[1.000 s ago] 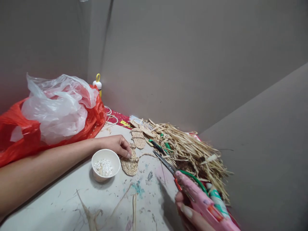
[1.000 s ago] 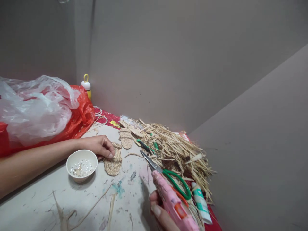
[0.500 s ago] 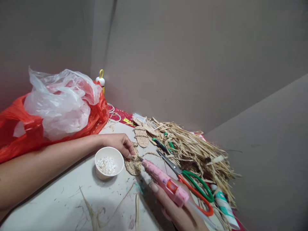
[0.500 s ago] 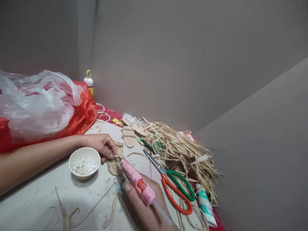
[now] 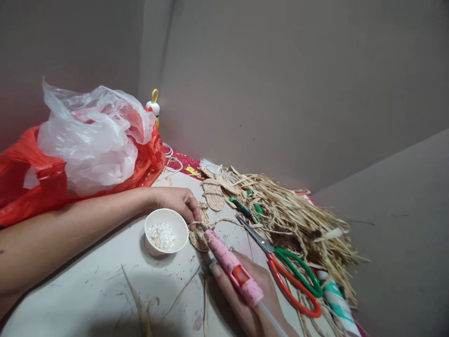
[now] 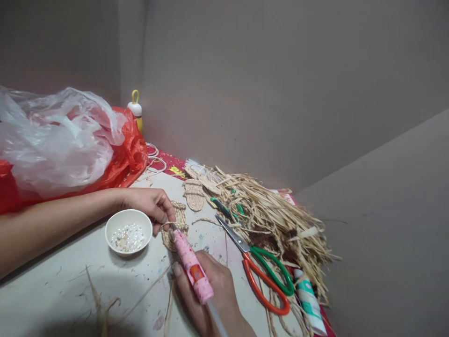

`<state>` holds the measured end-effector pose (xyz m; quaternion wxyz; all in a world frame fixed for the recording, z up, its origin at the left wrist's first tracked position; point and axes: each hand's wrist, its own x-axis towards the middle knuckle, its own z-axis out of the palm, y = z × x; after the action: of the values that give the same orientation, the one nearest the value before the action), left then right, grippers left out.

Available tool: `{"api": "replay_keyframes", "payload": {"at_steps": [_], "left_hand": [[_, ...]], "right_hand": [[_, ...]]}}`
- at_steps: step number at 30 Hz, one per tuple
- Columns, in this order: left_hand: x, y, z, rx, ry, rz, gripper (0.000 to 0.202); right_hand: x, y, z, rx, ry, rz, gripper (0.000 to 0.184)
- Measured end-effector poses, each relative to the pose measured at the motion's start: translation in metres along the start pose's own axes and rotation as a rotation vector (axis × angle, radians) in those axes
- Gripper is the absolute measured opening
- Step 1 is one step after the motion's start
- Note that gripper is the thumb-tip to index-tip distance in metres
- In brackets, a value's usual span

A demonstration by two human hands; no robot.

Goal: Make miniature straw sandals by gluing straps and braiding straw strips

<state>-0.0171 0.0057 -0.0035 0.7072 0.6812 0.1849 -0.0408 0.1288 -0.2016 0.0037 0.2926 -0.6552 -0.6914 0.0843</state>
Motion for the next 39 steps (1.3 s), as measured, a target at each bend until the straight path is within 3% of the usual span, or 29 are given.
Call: {"api": "replay_keyframes", "payload": {"at_steps": [7,39], "left_hand": [[0.0,0.0,-0.001,-0.001,-0.014,0.013,0.019],[0.003,-0.004,-0.002,-0.024,-0.044,0.037,0.016]], "right_hand": [[-0.005,0.008,0.012,-0.031,0.034,-0.025,0.022],[-0.01,0.016,0.017,-0.103,0.059,-0.098,0.023]]}}
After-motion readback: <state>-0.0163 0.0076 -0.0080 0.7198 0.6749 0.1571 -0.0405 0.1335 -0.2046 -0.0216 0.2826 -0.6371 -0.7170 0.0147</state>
